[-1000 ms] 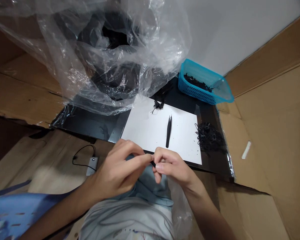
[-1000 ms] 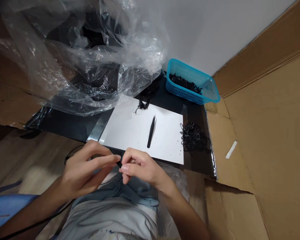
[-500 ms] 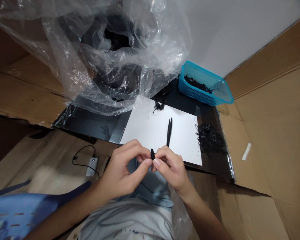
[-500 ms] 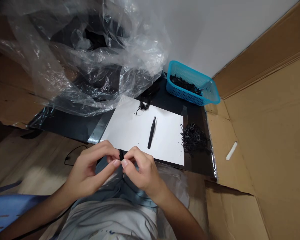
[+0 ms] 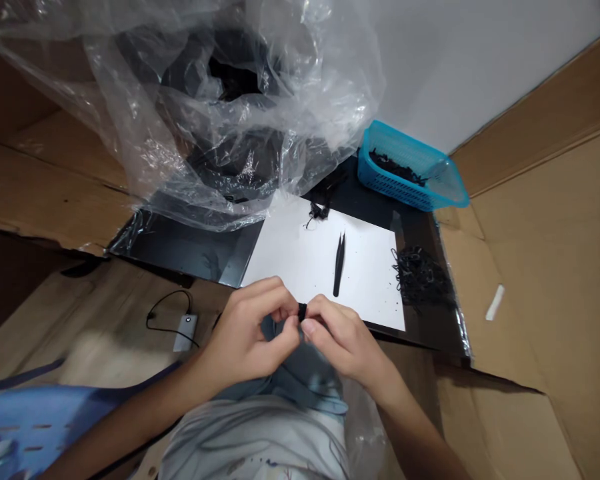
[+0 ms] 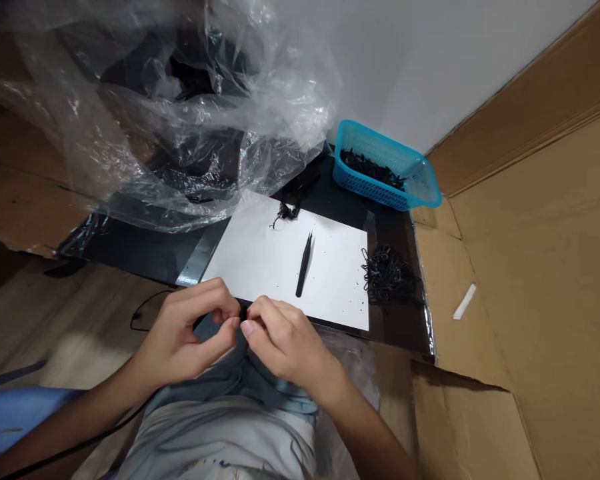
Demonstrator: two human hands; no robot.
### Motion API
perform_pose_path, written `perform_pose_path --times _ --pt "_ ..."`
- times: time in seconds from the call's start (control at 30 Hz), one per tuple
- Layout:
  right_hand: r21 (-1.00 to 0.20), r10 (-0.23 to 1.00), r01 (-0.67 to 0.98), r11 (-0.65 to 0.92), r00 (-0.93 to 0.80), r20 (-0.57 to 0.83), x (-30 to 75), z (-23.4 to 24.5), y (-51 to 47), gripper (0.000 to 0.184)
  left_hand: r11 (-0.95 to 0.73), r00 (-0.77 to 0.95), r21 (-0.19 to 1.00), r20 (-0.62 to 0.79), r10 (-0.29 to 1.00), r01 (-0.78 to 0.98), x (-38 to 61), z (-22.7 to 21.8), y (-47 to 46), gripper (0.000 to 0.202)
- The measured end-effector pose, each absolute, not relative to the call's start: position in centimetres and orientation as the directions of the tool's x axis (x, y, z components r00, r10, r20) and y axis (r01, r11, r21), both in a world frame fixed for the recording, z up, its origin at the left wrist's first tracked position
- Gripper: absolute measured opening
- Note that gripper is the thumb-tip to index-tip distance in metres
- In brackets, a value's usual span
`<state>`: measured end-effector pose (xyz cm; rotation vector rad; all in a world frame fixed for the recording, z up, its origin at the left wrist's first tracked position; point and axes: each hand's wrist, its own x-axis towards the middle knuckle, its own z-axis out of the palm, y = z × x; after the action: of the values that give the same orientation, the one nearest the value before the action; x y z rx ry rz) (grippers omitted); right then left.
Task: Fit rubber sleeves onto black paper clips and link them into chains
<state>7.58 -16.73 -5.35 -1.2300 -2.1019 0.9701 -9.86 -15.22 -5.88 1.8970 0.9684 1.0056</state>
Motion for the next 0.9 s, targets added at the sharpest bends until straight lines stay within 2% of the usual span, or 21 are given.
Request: perform_pose_path --times 0.17,0.27,0.43,0.63,0.9 --pt "-0.617 0.836 0.670 0.413 -0.548 -0.036 7.8 -4.6 -16.1 0.016 -0.442 0.408 0.850 0.309 0.859 0.287 -9.5 -6.5 -14.8 0.014" --pt "-0.575 0.835 0.706 0.413 -0.546 -0.071 7.4 -4.7 -15.9 0.016 -0.445 0.409 0.842 0.306 0.860 0.305 -9.2 -6.9 -14.5 0.013" --pt "-0.673 0.860 0.677 0.299 -0.497 -0.119 7.0 -5.0 -15.4 0.014 -0.460 0.464 0.821 0.279 0.840 0.338 -9.3 -6.9 -13.9 0.013" --pt "-0.835 0.809 0.548 0.047 -0.511 -0.290 7.2 -5.9 -14.8 0.014 -0.581 0.612 0.740 0.296 0.734 0.338 -9.8 -6.4 -12.7 0.010" --pt "-0.881 0.684 0.447 -0.154 -0.595 -0.421 6.9 -7.3 -14.0 0.025 -0.760 0.770 0.571 0.317 0.553 0.311 -10.3 -6.2 -12.0 0.009"
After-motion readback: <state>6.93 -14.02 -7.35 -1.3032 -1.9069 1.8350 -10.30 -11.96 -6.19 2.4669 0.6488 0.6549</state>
